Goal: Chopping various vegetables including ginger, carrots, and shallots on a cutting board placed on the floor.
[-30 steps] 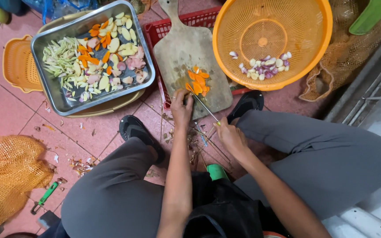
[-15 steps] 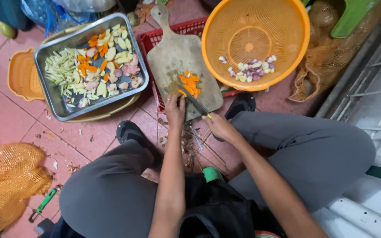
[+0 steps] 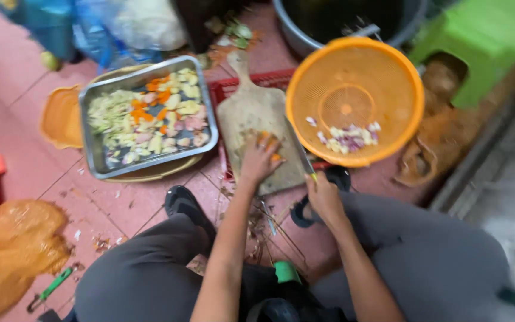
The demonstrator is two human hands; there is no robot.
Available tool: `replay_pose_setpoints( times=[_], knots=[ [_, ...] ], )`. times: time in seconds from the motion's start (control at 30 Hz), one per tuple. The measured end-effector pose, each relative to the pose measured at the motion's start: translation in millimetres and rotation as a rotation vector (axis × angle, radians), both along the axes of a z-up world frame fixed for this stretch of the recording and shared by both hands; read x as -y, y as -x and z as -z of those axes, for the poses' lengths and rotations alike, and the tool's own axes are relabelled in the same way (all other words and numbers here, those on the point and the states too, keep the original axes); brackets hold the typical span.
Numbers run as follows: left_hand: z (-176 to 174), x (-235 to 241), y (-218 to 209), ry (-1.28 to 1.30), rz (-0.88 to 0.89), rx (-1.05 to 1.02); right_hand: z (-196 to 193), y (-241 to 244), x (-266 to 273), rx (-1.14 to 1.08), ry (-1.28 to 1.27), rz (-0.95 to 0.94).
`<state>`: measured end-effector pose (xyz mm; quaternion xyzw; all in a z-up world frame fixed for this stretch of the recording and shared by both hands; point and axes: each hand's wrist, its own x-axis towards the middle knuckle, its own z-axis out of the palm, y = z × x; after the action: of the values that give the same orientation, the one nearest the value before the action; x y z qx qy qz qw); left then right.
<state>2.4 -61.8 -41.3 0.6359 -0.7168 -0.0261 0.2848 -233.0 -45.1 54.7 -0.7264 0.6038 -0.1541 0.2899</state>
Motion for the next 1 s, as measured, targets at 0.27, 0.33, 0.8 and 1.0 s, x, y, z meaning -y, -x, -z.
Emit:
replay_pose_setpoints(
  times=[0.27,0.33,0.8,1.0],
  knots=[
    [1,0,5,0.001,-0.122,0.102,-3,0,10,0.128,0.024,-0.054],
    [8,8,3,0.031,-0.132,0.1,-9,1,11,0.157,0.076,-0.077],
    [-71,72,-148,0.338,-0.731,-0.979,19,0,31,0.412,-0.581,0.266],
    [-15,89,-322,0.173,-1.137,-0.474,50,-2,33,0.364,-0.573,0.24]
  ],
)
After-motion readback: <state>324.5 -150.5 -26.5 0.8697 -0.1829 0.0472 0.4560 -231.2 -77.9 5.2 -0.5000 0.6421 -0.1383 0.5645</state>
